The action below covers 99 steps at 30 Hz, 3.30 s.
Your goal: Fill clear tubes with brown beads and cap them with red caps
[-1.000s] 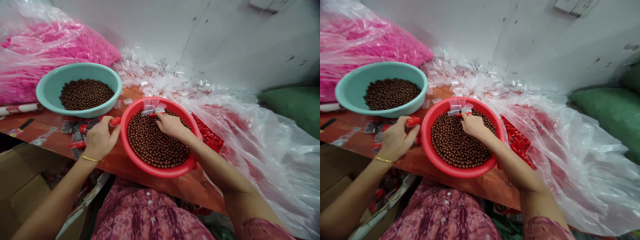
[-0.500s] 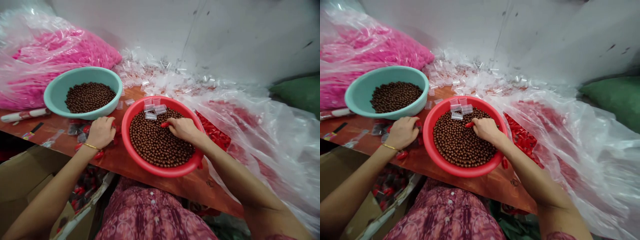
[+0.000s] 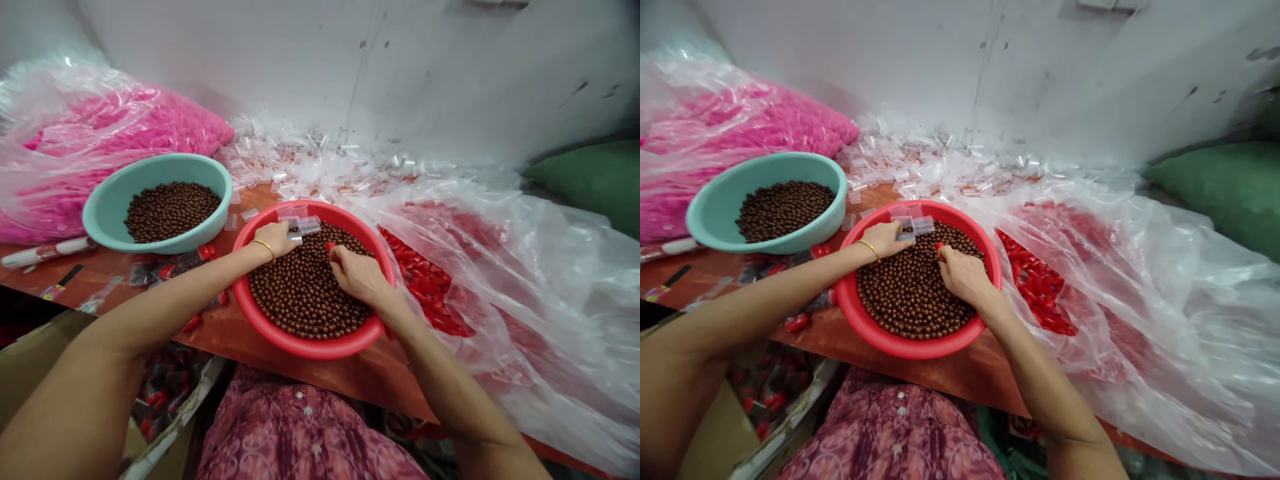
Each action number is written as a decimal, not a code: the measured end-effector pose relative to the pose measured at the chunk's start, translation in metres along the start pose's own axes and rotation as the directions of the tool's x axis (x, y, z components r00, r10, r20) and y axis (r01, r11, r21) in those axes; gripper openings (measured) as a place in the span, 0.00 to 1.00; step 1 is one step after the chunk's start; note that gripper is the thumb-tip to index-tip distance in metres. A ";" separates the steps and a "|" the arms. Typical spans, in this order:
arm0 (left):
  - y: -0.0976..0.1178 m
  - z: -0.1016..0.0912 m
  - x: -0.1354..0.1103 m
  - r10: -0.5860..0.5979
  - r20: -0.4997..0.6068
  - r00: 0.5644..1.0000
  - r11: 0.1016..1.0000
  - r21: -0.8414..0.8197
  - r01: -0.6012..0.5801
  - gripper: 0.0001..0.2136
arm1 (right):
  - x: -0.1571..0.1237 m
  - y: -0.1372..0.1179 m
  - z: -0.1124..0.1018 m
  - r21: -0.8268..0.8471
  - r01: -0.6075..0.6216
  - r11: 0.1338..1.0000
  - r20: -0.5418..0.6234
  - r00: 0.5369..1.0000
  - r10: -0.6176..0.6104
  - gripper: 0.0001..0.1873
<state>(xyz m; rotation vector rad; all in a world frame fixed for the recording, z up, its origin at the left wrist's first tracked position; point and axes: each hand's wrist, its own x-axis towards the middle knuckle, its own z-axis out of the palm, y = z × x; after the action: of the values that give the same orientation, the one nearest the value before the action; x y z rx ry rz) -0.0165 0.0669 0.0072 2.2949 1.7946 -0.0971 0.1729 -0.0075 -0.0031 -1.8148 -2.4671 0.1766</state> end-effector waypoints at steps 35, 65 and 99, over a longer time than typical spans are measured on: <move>0.009 -0.025 -0.033 0.223 0.003 0.975 0.944 0.249 -0.217 0.11 | 0.000 0.026 0.009 0.485 0.060 0.872 -0.251 0.965 0.074 0.22; 0.032 0.014 -0.050 0.234 0.285 0.930 0.051 -0.958 0.281 0.08 | 0.004 0.023 0.009 0.800 0.075 0.596 -0.244 0.947 0.209 0.21; 0.031 0.012 -0.055 0.339 0.242 0.909 -0.093 -0.953 0.289 0.10 | 0.003 0.022 0.008 0.969 -0.011 0.246 -0.037 0.981 0.188 0.18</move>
<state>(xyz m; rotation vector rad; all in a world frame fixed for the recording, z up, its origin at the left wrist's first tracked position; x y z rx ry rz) 0.0007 0.0050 0.0103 0.9103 0.8124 0.5767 0.1923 0.0011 -0.0142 -1.2323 -1.3788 1.2277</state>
